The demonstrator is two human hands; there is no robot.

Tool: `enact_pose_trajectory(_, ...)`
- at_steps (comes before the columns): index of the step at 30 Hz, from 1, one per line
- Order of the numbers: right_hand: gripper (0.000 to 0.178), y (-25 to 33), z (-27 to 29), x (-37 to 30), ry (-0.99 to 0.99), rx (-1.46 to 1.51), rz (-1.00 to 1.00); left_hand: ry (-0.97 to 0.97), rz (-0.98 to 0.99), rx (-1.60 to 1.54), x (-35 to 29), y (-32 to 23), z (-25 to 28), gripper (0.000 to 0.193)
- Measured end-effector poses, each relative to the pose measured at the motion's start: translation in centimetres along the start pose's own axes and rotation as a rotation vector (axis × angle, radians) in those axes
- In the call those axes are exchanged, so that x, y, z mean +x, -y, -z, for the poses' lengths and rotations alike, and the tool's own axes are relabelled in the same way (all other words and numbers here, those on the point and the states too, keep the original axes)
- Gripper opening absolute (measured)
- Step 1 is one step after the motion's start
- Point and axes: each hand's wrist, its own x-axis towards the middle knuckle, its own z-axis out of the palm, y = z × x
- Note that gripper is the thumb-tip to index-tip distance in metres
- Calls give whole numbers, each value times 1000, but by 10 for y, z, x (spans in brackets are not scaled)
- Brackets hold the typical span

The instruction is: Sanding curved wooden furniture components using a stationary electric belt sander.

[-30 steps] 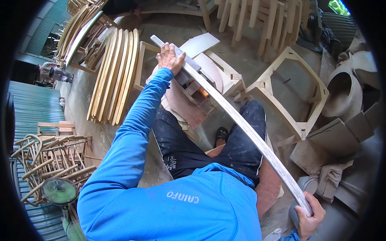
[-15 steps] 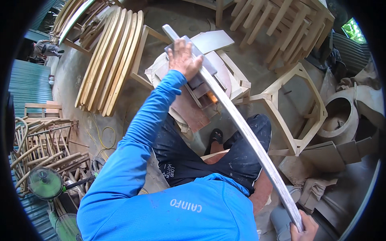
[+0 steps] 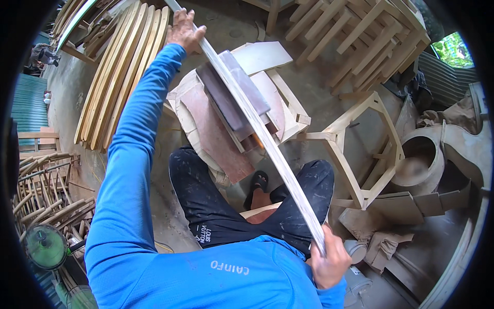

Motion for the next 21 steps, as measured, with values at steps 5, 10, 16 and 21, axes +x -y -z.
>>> enact_pose_trajectory(5,50,13,-51,60,-31,26,91,79,-47,-336,51,20,32,96)
enact_pose_trajectory(10,55,49,-87,122,-37,46,199,-6,-233,-594,59,49,21,92)
enact_pose_trajectory(16,54,39,-88,125,-73,60,242,105,226,80,45,-10,23,92)
enact_pose_trajectory(21,56,-7,-43,57,-80,115,277,264,270,77,-23,-56,52,95)
